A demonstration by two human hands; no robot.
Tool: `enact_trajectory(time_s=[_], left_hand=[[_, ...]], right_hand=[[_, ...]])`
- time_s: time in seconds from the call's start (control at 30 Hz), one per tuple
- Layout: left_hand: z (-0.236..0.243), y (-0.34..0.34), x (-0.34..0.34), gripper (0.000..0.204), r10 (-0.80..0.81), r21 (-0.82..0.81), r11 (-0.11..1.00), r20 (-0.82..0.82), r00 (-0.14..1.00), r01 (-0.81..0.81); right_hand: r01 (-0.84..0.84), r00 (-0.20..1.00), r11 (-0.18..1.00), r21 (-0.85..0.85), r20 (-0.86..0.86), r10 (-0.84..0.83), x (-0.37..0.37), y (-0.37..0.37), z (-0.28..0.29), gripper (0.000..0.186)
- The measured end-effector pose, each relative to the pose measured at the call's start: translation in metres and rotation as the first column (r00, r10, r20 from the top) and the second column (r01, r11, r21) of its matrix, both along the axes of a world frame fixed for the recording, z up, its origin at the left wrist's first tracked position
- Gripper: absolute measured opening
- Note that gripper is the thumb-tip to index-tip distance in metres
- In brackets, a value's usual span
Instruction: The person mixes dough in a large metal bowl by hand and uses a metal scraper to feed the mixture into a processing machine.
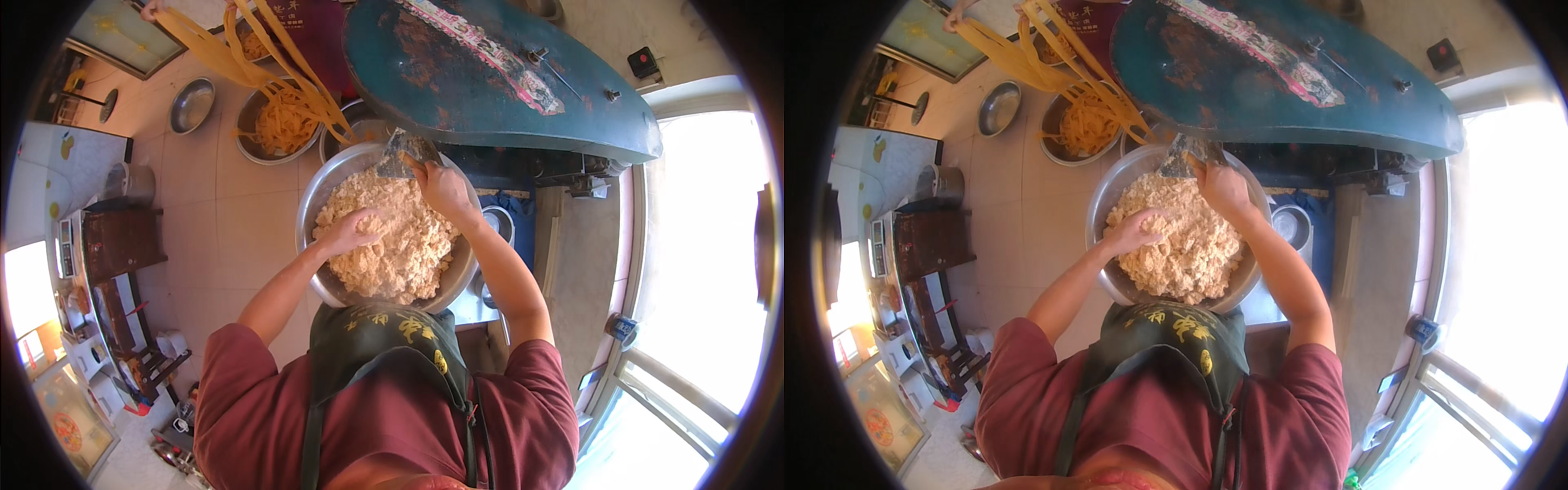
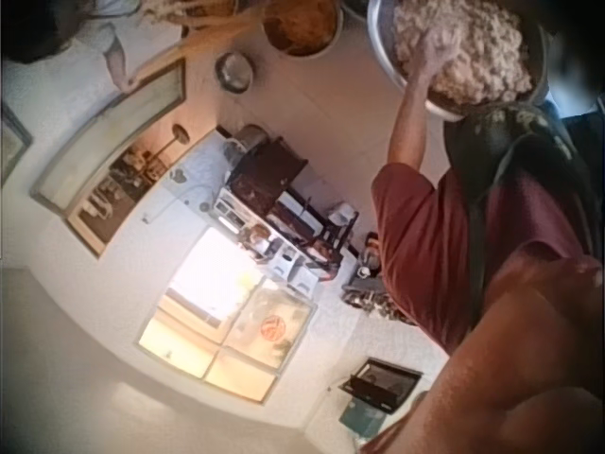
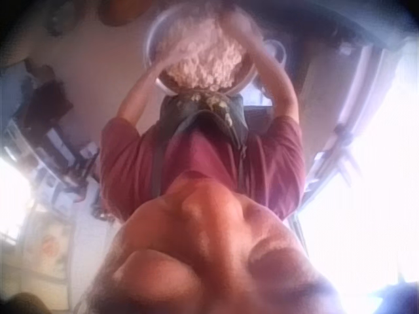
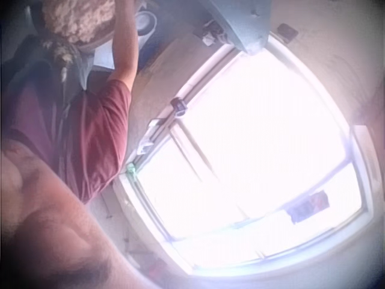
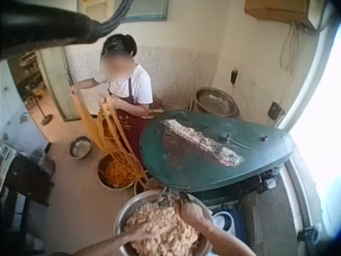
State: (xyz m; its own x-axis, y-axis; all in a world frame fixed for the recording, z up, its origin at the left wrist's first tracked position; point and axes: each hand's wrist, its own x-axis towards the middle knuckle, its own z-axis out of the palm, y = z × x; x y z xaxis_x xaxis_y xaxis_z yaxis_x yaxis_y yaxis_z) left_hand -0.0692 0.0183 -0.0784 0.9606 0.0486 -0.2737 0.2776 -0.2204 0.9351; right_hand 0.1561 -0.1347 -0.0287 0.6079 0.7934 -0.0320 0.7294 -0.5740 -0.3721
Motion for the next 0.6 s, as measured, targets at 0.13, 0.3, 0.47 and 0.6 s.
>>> enact_trajectory(time_s=[0.13, 0.3, 0.47, 0.6], left_hand=[[0.002, 0.000, -0.001, 0.054, -0.178, 0.158, 0.971, -0.035, 0.983, 0.182], [0.047, -0.006, 0.006, 0.044, -0.149, 0.090, 0.984, -0.043, 0.988, 0.152], [0.064, -0.024, 0.042, 0.049, -0.012, 0.107, 0.994, 0.170, 0.985, -0.007], [0.076, -0.025, 0.101, 0.055, 0.039, 0.405, 0.904, 0.250, 0.967, -0.141]], right_hand=[[0.092, 0.996, 0.995, -0.048, -0.004, -0.093, 0.009, 0.009, -0.012, 0.043], [0.134, 0.990, 0.991, 0.000, -0.046, -0.134, 0.011, 0.002, -0.002, 0.043], [0.171, 0.983, 0.976, 0.135, -0.083, -0.161, 0.005, -0.038, 0.015, 0.031], [0.214, 0.973, 0.967, 0.136, -0.117, -0.199, 0.009, -0.045, 0.025, 0.031]])
